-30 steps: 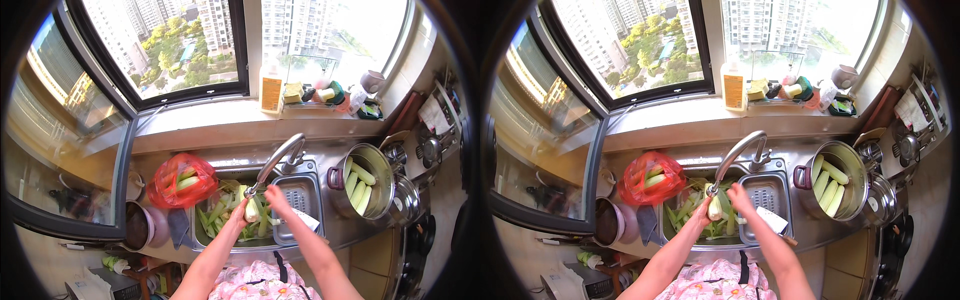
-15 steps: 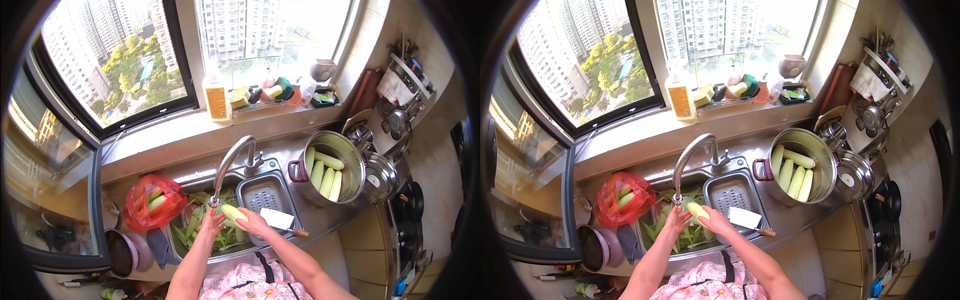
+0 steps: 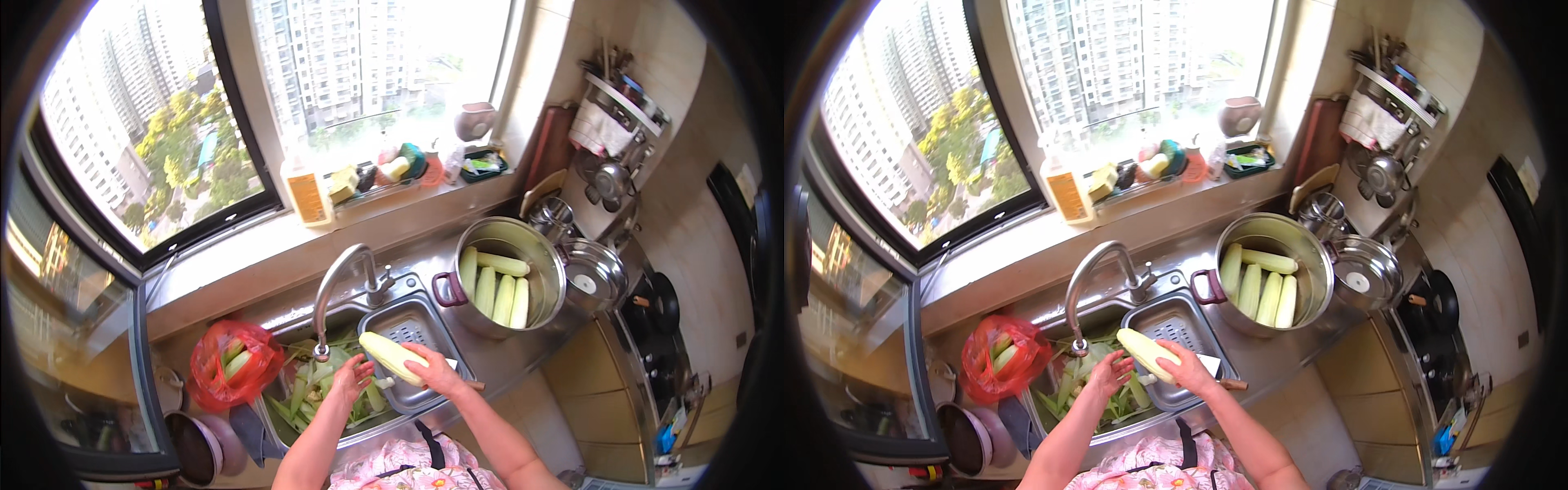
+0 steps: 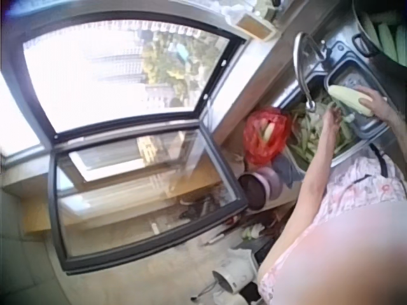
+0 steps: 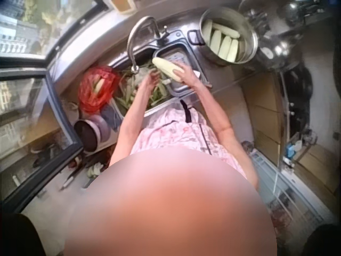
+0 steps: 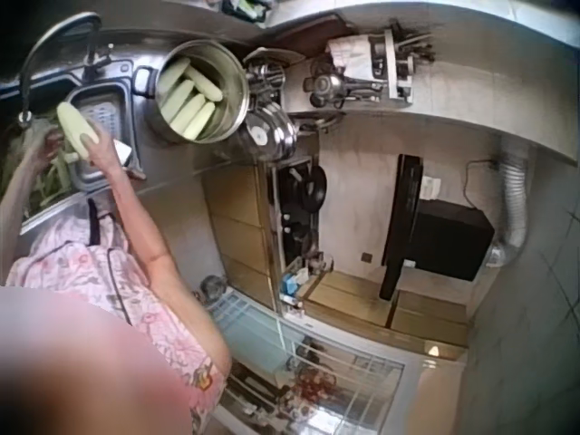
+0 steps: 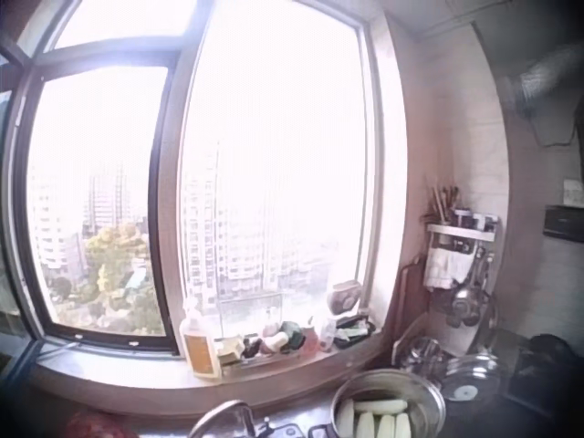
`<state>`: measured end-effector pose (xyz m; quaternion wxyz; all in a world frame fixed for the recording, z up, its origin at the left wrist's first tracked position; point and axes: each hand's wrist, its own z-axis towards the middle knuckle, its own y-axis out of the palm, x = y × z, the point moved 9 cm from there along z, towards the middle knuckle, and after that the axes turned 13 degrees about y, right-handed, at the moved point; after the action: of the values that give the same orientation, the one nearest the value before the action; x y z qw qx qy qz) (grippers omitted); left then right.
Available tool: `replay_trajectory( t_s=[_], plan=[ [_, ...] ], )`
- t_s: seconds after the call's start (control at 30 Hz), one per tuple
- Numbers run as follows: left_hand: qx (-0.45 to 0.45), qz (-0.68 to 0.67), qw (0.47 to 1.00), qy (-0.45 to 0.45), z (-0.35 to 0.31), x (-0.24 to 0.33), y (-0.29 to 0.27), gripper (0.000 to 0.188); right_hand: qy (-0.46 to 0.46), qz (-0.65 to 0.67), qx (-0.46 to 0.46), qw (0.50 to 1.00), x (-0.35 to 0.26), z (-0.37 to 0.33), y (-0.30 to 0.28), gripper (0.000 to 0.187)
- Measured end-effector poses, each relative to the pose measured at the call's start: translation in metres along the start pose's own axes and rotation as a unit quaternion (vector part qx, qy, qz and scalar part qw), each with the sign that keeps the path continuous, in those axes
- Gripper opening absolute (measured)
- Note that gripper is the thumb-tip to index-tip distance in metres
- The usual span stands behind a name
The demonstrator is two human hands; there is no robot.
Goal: The person peels the husks from ears of corn, trims the ends with a knife, and rinses them under running water before placing them into a pot of water.
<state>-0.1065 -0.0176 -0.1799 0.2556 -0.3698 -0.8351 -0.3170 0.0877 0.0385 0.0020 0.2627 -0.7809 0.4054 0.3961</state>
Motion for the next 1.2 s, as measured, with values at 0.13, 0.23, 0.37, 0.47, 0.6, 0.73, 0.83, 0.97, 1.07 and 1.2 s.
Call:
replay_trajectory(
  t_s=[0.13, 0.23, 0.37, 0.47, 0.6, 0.73, 0.83, 0.97, 1.07, 1.2],
  plan=[
    [-0.061, 0.004, 0.998, 0.024, -0.02, 0.008, 0.054, 0.044, -0.009, 0.042, 0.052, 0.998, 0.016, -0.002, 0.005, 0.049],
    [-0.095, -0.041, 0.993, 0.064, -0.025, 0.01, 0.087, 0.052, -0.126, 0.027, 0.16, 0.979, 0.039, 0.008, 0.003, 0.049],
    [-0.088, 0.032, 0.99, 0.11, -0.041, 0.026, 0.105, 0.061, -0.107, 0.125, 0.16, 0.973, 0.015, -0.02, -0.019, 0.047],
    [-0.136, 0.069, 0.983, 0.103, -0.044, 0.036, 0.116, 0.056, -0.168, 0.197, 0.19, 0.947, -0.031, -0.059, -0.068, 0.05],
    [-0.128, 0.114, 0.979, 0.113, -0.045, 0.039, 0.12, 0.039, -0.184, 0.208, 0.313, 0.908, -0.038, -0.066, -0.144, 0.049],
    [-0.17, 0.167, 0.964, 0.115, -0.05, 0.024, 0.151, 0.034, -0.202, -0.06, 0.514, 0.831, -0.003, -0.02, -0.231, 0.055],
    [-0.216, 0.263, 0.901, 0.271, -0.042, 0.026, 0.19, 0.032, 0.012, -0.033, 0.434, 0.9, 0.033, 0.044, -0.263, 0.062],
    [-0.223, 0.505, 0.616, 0.562, -0.108, 0.076, 0.301, 0.041, 0.034, -0.039, 0.385, 0.922, 0.056, 0.1, -0.278, 0.072],
    [-0.206, 0.586, 0.454, 0.639, -0.115, 0.068, 0.352, 0.042, 0.028, -0.118, 0.378, 0.918, 0.071, 0.131, -0.274, 0.073],
    [-0.212, 0.648, 0.368, 0.633, -0.093, 0.05, 0.363, 0.044, 0.063, -0.147, 0.283, 0.946, 0.078, 0.133, -0.26, 0.076]
  ],
)
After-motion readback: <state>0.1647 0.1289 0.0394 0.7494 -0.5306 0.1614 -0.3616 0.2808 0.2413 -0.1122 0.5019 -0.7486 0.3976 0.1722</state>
